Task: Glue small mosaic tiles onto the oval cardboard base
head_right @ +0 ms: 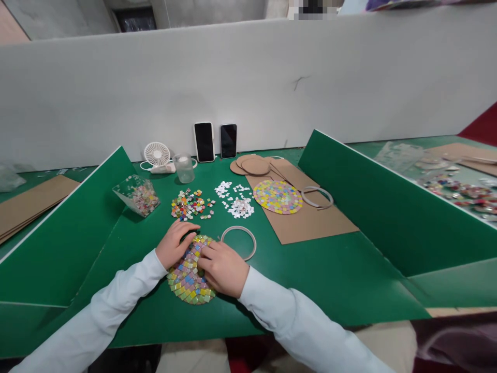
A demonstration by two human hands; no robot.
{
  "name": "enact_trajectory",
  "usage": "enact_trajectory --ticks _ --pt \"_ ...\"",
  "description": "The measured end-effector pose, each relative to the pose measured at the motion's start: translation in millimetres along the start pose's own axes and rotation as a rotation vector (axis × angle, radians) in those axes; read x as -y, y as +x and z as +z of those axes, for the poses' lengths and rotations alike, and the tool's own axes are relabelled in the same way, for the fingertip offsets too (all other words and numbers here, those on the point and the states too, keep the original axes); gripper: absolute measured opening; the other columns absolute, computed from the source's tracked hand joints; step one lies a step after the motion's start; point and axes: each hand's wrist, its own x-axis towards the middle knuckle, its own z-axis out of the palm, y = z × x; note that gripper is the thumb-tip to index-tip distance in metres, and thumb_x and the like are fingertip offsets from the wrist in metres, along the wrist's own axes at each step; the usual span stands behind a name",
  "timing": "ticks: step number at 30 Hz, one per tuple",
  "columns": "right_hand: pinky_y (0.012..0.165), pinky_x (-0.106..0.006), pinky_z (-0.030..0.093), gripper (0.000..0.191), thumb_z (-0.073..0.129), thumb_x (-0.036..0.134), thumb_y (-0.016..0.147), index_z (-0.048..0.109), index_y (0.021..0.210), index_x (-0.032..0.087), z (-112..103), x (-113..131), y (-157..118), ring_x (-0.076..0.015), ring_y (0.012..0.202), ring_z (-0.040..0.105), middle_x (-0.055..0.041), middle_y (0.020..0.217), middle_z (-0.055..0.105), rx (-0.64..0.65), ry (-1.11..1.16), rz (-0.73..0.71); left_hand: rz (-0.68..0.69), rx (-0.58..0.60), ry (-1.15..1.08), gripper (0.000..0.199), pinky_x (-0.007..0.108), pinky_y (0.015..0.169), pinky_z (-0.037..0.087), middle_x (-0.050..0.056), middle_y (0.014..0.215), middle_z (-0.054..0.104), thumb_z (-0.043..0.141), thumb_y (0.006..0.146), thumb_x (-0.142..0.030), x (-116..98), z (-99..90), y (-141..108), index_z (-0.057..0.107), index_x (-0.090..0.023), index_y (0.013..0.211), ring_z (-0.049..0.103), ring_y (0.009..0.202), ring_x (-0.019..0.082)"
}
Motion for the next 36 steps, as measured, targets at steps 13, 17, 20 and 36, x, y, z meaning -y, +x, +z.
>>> enact_trajectory --ticks 13,17,20,36 --pt "0.061 -0.027 0.032 0.019 0.043 0.007 0.067 0.057 0.077 0.014 2.7 0.4 -1.9 -0.0158 0.068 0.04 -0.0053 0.074 0.053 -0.061 0.149 0.058 0.012 0.002 -0.01 0.021 0.039 0.089 0.028 0.004 0.088 0.06 0.035 0.078 -0.021 0.4 1.5 -0.5 0.053 -0.017 0.088 0.051 0.086 0.015" --pt "0.064 -0.028 0.033 0.019 0.042 0.005 0.065 0.056 0.073 0.014 2.2 -0.4 -0.5 -0.0154 0.067 0.04 -0.0053 0.072 0.053 -0.104 0.277 0.127 0.011 0.0 -0.012 0.021 0.039 0.089 0.028 0.004 0.088 0.06 0.035 0.078 -0.021 0.4 1.2 -0.6 0.053 -0.016 0.088 0.051 0.086 0.015" --pt "0.065 -0.029 0.033 0.02 0.041 0.004 0.065 0.056 0.072 0.014 2.6 -0.6 0.0 -0.0153 0.067 0.04 -0.0053 0.072 0.053 -0.119 0.33 0.149 0.016 0.0 -0.013 0.021 0.039 0.09 0.028 0.004 0.089 0.06 0.035 0.078 -0.021 0.4 1.1 -0.6 0.053 -0.016 0.088 0.051 0.086 0.015" --pt "0.065 -0.029 0.033 0.021 0.041 0.005 0.065 0.056 0.075 0.015 1.7 -1.2 -2.2 -0.0157 0.069 0.04 -0.0056 0.074 0.052 -0.089 0.314 0.102 0.022 -0.007 -0.009 0.021 0.039 0.089 0.029 0.005 0.088 0.06 0.035 0.079 -0.022 -0.3 -0.1 -0.7 0.054 -0.017 0.088 0.051 0.085 0.015"
